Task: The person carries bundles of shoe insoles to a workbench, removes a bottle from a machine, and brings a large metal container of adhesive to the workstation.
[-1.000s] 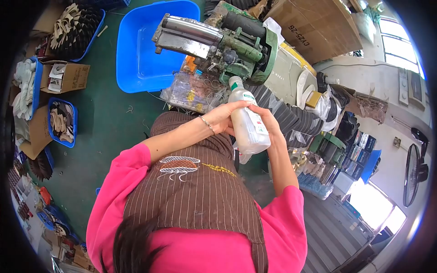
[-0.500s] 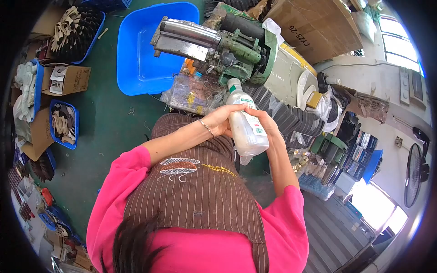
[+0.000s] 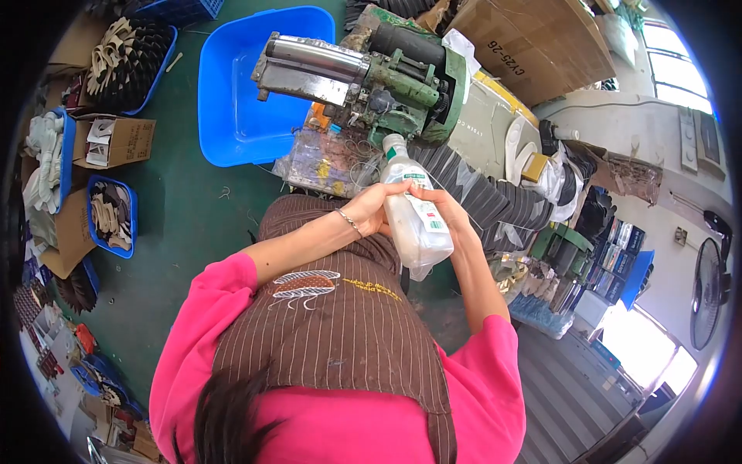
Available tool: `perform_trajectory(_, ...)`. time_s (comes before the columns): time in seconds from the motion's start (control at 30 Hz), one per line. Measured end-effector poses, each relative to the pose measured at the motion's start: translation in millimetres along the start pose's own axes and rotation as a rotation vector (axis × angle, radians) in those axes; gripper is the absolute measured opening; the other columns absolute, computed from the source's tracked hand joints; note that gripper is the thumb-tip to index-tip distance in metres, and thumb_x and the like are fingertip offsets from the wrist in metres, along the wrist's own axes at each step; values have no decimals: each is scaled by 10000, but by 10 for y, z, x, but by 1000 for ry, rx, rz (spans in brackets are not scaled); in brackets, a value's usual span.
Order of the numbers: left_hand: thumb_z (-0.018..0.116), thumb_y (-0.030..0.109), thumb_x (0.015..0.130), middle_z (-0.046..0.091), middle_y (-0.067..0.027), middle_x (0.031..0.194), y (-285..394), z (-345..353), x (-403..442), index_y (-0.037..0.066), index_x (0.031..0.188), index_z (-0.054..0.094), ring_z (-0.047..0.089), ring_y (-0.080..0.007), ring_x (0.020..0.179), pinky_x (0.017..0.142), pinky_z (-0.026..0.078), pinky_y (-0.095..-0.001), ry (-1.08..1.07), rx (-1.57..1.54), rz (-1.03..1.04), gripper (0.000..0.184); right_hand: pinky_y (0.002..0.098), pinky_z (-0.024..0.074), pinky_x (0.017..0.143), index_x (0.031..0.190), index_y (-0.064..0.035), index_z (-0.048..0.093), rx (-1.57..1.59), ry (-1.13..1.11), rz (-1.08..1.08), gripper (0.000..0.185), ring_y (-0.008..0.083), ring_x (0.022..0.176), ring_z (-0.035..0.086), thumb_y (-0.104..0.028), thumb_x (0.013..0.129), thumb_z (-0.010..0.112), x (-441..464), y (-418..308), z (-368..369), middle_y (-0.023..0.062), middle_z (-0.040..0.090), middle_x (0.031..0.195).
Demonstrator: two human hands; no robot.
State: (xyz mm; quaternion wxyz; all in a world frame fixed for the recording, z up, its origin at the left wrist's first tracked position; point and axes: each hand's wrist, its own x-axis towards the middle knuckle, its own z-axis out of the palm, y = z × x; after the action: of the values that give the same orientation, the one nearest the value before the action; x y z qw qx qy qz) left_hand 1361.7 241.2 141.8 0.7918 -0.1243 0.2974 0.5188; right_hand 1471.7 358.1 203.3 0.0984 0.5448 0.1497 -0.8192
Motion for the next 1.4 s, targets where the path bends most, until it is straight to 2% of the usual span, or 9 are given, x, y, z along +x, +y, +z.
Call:
perform_trajectory(0.2, 532, 418, 907, 606, -140, 1089, -39, -37, 22, 45, 1195, 471, 648, -267, 957, 748, 564, -468, 2, 4, -14, 476, 342, 573, 616, 1020, 18, 573, -12, 21, -26, 248, 224, 687, 676, -134, 840, 647, 53, 39, -72, 135, 665, 894)
perform_trajectory(0.33, 553, 458, 887, 599, -146, 1099, -38, -9, -3, 50, 1219, 463, 631, -275, 993, 782, 537, -494, -15, 35, -13, 534, 341, 571, 604, 1021, 22, 572, -21, -19, -53, 243, 217, 686, 675, -142, 851, 631, 58, 51, -116, 136, 665, 888)
perform_trajectory(0.6, 590, 526, 840, 572, -126, 1151, -15, 119, -71, 66, 1269, 437, 587, -260, 1058, 867, 470, -522, -2, 110, -39, 648, 356, 574, 619, 1074, 20, 562, -36, -43, -83, 364, 218, 702, 675, -244, 836, 643, 14, 107, -234, 127, 667, 910)
perform_trajectory(0.7, 580, 522, 847, 580, -125, 1147, -3, 150, -89, 74, 1274, 435, 597, -263, 1053, 846, 491, -512, 12, 116, -27, 635, 352, 574, 617, 1083, 20, 556, -5, -79, -91, 369, 217, 701, 675, -238, 835, 646, 0, 112, -200, 126, 667, 907)
perform_trajectory(0.8, 618, 523, 819, 583, -157, 1142, -46, 118, -36, 16, 1283, 412, 628, -283, 1001, 796, 525, -496, 31, 82, 27, 718, 343, 572, 610, 1075, 24, 559, -1, -91, -81, 344, 213, 698, 676, -207, 836, 652, 30, 64, -194, 128, 666, 902)
perform_trajectory(0.9, 536, 489, 886, 593, -127, 1148, -34, 99, -15, 65, 1281, 426, 619, -262, 1036, 795, 540, -476, 26, 86, 2, 589, 336, 570, 600, 1051, 35, 567, -2, -96, -64, 314, 210, 695, 677, -170, 833, 664, 63, 16, -217, 134, 664, 893)
perform_trajectory(1.1, 519, 462, 907, 590, -131, 1152, -57, 116, -10, 55, 1281, 424, 615, -265, 1042, 796, 538, -489, 76, 63, 21, 561, 328, 560, 585, 1005, 50, 582, -41, -58, -46, 283, 212, 697, 677, -150, 829, 677, 143, -13, -273, 138, 661, 870)
perform_trajectory(1.33, 541, 441, 908, 568, -138, 1186, -39, 122, -29, 46, 1288, 420, 587, -276, 1080, 882, 493, -472, 12, 70, -41, 561, 311, 559, 602, 1016, 67, 582, -169, -99, -129, 340, 203, 674, 670, -188, 821, 696, 86, -9, -321, 128, 663, 871)
perform_trajectory(1.4, 558, 430, 905, 557, -144, 1200, -69, 171, -39, 35, 1287, 418, 577, -275, 1092, 909, 477, -464, 0, 90, -59, 567, 298, 553, 691, 1119, 64, 539, -246, -198, -153, 433, 183, 796, 662, -197, 814, 702, 163, -6, -496, 123, 646, 968)
